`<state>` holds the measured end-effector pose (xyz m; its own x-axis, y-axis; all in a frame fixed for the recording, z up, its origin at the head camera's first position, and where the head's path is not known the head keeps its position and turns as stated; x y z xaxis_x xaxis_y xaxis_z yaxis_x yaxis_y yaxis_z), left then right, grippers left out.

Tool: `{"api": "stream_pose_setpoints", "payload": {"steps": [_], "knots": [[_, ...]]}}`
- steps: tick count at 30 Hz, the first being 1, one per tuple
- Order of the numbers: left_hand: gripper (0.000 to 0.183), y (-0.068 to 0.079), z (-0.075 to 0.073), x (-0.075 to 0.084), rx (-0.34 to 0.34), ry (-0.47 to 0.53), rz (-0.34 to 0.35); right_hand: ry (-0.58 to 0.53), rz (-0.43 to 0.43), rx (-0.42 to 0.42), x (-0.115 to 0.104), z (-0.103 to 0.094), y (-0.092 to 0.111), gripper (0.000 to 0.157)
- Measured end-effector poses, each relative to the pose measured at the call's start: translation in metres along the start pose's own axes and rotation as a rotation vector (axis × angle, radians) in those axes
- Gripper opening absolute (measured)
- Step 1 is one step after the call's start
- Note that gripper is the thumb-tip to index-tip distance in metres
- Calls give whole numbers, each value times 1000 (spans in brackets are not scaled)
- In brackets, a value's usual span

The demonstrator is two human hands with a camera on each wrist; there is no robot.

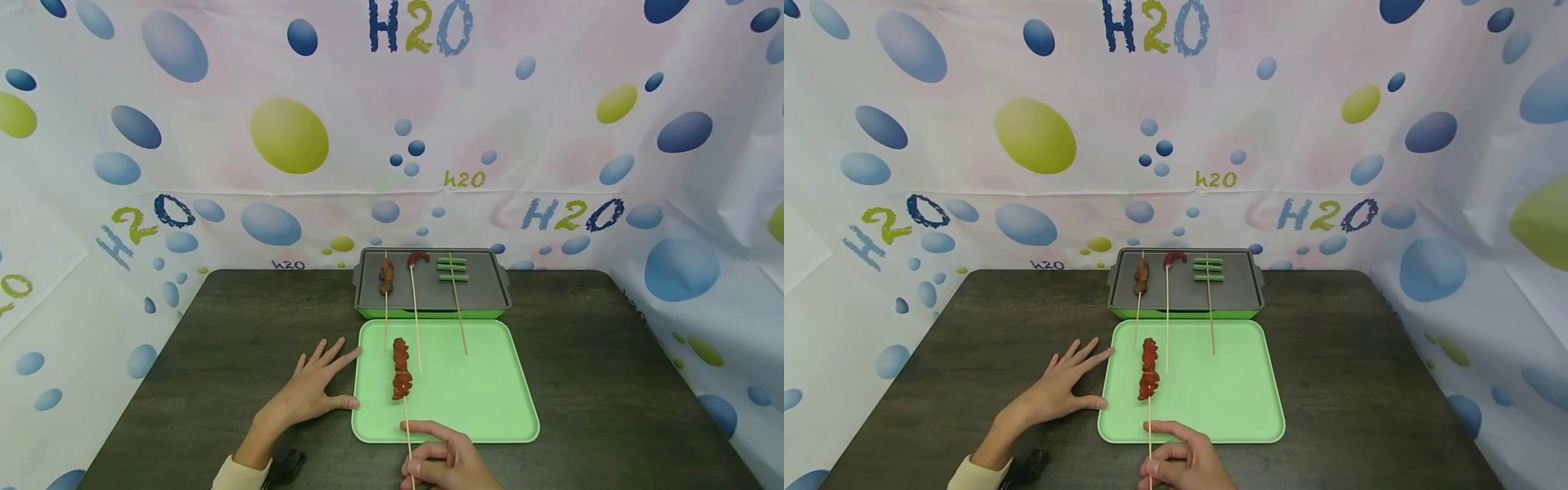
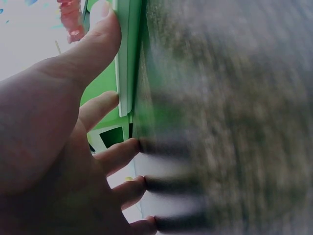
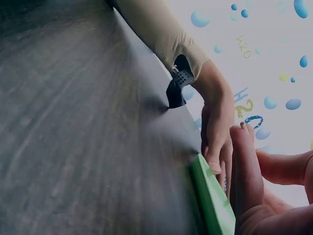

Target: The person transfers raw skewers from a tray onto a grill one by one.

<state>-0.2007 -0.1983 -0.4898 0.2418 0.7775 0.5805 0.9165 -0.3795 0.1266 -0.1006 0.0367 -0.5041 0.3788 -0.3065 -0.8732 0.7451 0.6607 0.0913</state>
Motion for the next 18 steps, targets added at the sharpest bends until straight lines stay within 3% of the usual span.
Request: {"api": "stream_pose_setpoints", "payload": {"steps": [12,18], "knots": [[89,1,-1,-1,53,23,62,15,-63,-22,-41,9,8,55],[89,1,-1,1,15,30,22,131,-117,46,-74,-10,14,52]]}}
Point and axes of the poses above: each hand's wrist, its own y-axis away from the middle knuckle, its own z-axis out of the palm, x = y × z, the point moved 7 cm from there along -y, towards the middle knuckle, and after that the axes turned 4 degrees about -z, right-handed, at the moved point
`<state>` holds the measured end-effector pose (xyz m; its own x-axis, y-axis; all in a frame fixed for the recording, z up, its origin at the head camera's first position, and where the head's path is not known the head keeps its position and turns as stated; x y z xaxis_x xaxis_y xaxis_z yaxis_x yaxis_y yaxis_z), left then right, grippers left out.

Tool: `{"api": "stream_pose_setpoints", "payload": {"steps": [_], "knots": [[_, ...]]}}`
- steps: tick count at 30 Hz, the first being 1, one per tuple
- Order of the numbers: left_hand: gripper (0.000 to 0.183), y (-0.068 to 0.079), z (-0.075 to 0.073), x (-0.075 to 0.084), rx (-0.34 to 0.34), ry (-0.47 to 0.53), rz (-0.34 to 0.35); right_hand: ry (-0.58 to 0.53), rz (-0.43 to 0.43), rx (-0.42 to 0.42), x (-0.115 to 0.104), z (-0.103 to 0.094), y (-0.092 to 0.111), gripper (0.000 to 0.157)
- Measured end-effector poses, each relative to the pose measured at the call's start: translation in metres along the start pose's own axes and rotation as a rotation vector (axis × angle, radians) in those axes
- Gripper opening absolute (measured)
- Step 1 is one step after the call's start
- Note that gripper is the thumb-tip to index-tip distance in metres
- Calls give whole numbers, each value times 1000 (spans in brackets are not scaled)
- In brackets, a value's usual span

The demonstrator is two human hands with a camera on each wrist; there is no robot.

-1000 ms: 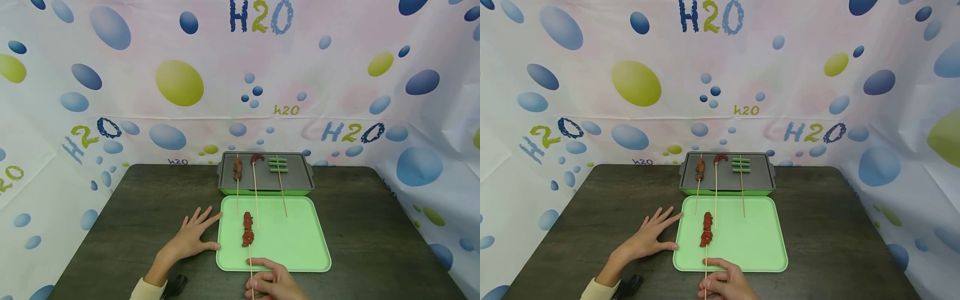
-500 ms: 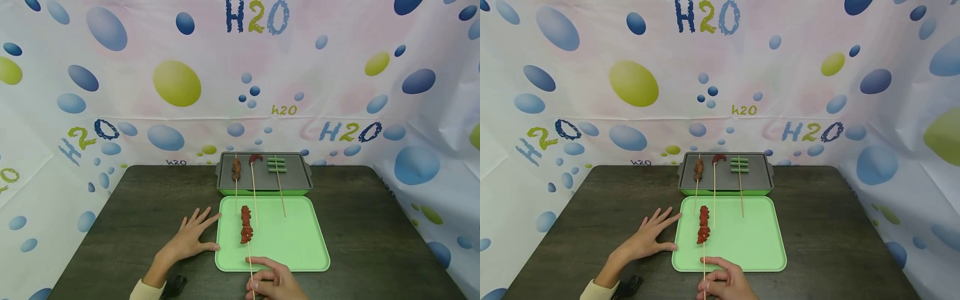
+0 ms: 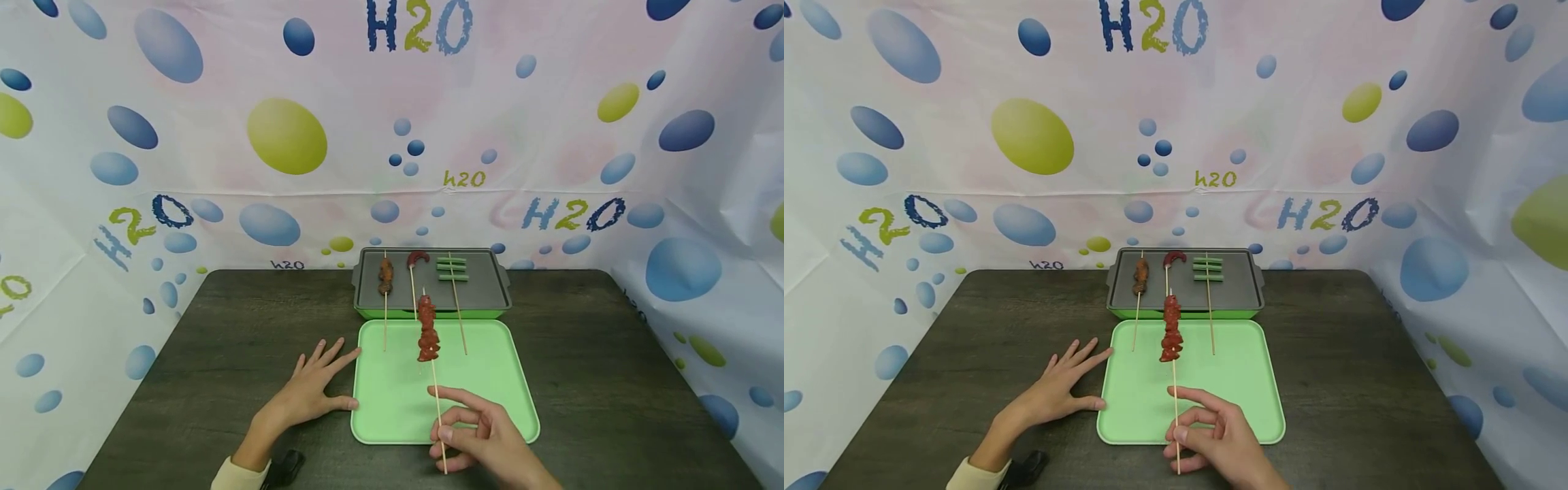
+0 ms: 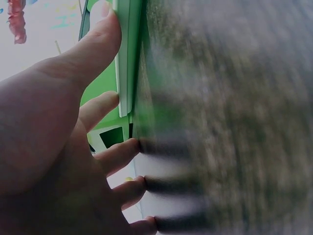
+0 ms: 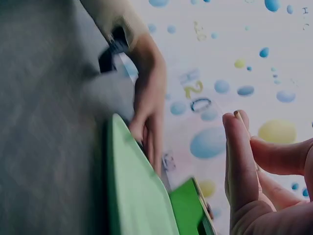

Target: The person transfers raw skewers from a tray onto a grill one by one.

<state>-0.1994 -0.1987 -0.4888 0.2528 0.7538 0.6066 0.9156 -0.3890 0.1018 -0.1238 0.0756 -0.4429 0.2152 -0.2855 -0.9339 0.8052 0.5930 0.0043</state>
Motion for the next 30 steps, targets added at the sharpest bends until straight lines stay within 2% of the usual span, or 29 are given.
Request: {"api": "stream_pose_setpoints", "payload": {"steps": [3,6,10,14,20,26,30], "knots": [[89,1,-1,2,8,1,15,84,-23,49,-10,-16,1,52],[89,2,-2,4,25,8,39,151,-6,106,-14,-32,5,53],[89,3,-3,3,19,20,23,230,15,173,-19,-54,6,54],[89,2,-2,0,7,16,9,287,-5,205,-28,-77,3,57],[89,2,-2,-1,24,10,29,319,-6,235,-34,-110,-5,62],[90,1,-2,0,-20,-4,-5,301,-5,247,-39,-132,-20,64],[90,1,-2,0,-27,-13,-22,288,-14,250,-46,-143,-33,64]]}}
Point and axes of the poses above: each hand's wrist, its own y-axis away from the middle knuckle, its own z-axis out of the palm, x = y × z, the point moved 7 cm from there along -y, towards the middle knuckle, and after that the axes turned 4 degrees about -z, right-handed, at the moved point
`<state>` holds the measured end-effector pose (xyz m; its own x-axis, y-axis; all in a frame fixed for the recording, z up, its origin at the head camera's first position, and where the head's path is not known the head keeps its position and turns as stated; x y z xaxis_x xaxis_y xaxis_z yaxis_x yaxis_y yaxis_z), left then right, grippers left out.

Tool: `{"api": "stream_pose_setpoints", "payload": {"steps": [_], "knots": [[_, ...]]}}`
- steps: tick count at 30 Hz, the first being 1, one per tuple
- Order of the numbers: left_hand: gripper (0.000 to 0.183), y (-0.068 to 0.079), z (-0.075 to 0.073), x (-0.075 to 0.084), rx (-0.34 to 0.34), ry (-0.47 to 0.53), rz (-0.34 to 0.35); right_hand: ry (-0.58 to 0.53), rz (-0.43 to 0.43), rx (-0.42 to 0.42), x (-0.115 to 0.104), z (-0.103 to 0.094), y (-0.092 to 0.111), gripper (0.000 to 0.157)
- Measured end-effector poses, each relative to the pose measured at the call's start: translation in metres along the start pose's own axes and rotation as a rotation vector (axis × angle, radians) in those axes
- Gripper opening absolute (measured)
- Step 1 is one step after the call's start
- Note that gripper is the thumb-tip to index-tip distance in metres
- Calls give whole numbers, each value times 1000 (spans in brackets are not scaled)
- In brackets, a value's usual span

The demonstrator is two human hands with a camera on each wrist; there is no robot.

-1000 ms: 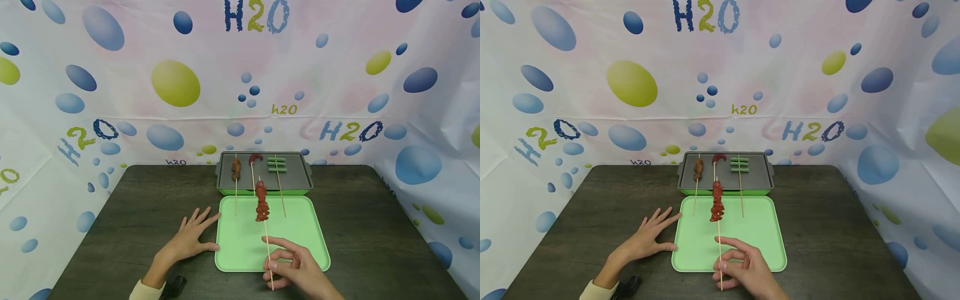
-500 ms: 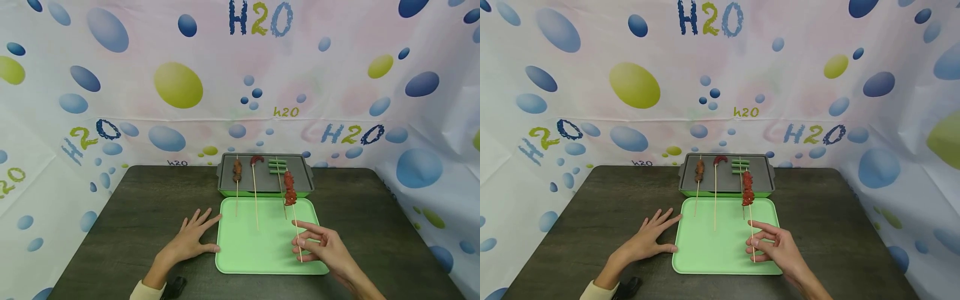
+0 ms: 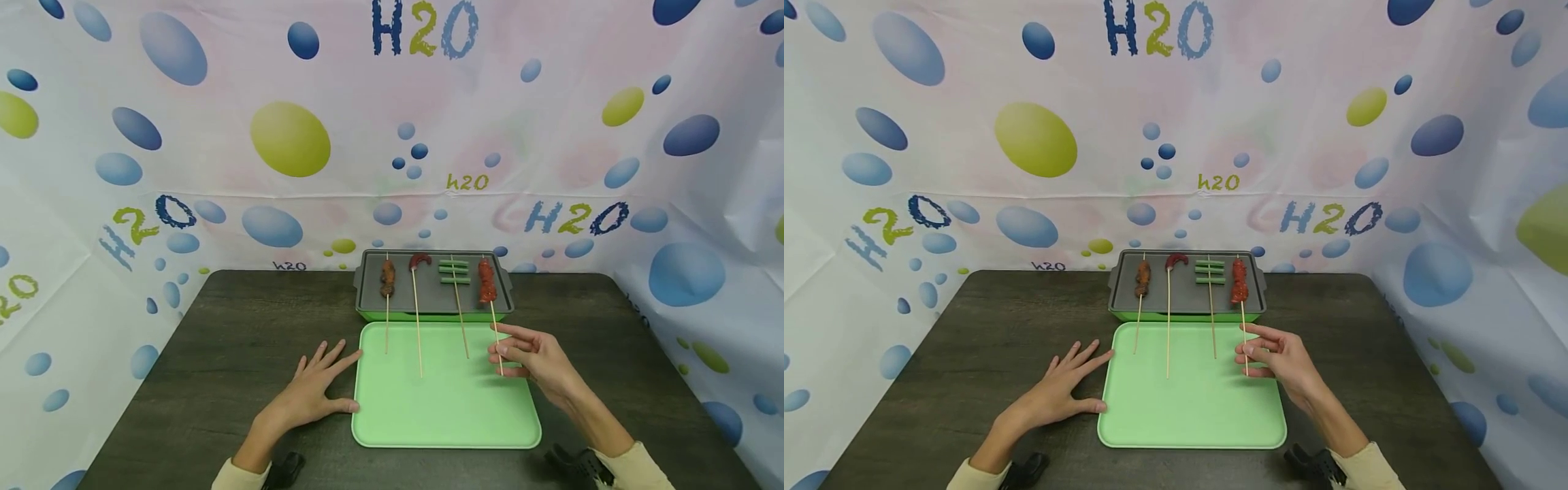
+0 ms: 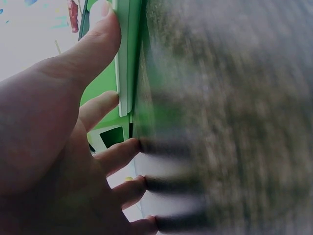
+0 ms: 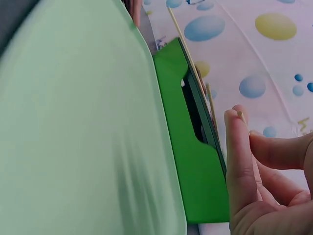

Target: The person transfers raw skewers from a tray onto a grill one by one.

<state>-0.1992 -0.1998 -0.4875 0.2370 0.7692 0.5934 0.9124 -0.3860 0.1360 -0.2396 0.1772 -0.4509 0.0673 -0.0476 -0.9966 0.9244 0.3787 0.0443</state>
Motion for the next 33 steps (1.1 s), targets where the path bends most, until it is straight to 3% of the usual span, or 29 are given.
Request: {"api": "stream_pose_setpoints", "payload": {"steps": [12,22,28,33], "knots": [[90,1,1,0,-8,11,-1,34,78,-2,2,-19,-22,63],[90,1,0,-1,2,13,-3,46,68,-21,3,-20,-25,64],[89,0,-1,-3,-19,11,9,251,-46,81,-1,-25,-18,57],[75,0,-10,-8,-55,116,37,584,-251,250,-10,-33,-5,44]]}}
Point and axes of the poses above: each hand's wrist, its own y-axis away from the middle knuckle, its own z-axis out of the palm, x = y × z, the point moved 7 cm from there along -y, towards the middle knuckle, and after that the axes turned 4 degrees about -z, right-handed, at the moved point
